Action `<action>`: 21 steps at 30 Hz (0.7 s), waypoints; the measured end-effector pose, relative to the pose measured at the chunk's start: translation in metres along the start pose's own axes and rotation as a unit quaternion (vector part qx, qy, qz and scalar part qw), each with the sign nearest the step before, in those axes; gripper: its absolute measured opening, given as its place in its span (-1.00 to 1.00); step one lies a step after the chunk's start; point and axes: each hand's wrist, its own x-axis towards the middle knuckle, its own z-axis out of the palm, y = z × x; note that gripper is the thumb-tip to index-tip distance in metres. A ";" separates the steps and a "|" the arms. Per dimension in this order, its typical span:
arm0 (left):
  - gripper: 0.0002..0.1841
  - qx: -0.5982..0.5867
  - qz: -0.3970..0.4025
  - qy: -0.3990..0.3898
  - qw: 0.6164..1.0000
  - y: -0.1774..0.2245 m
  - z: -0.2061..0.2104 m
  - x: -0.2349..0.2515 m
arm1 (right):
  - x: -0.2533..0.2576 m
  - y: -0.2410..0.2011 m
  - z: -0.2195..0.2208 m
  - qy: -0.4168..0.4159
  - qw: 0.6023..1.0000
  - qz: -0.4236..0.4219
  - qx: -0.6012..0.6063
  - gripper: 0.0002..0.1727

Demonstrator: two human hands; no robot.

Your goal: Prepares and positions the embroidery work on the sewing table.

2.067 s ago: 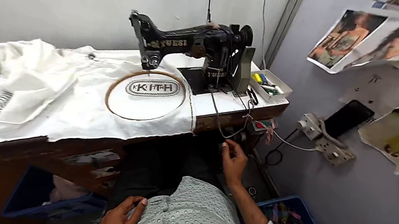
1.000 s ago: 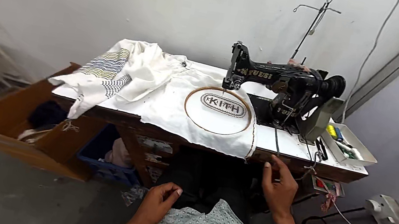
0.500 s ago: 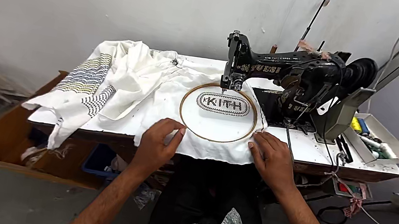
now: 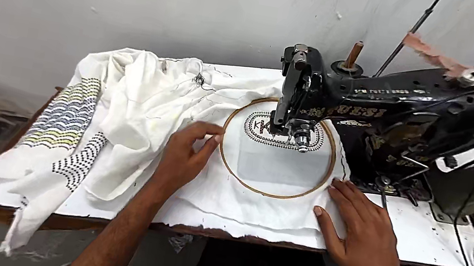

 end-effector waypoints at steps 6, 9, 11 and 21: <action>-0.72 -0.030 0.106 -0.139 0.984 0.001 0.039 0.074 | 0.006 -0.006 -0.003 -0.026 0.999 -0.005 -0.020 -0.32; -0.73 0.003 0.147 -0.197 0.969 -0.009 0.060 0.084 | 0.015 -0.012 0.002 -0.044 0.999 0.001 -0.019 -0.30; -0.78 0.066 0.167 -0.182 0.967 -0.012 0.057 0.083 | 0.021 -0.016 0.004 -0.049 0.999 0.008 -0.021 -0.31; -0.76 0.030 0.094 -0.069 0.993 -0.017 0.023 0.084 | 0.023 -0.019 0.002 -0.049 0.999 0.017 -0.016 -0.32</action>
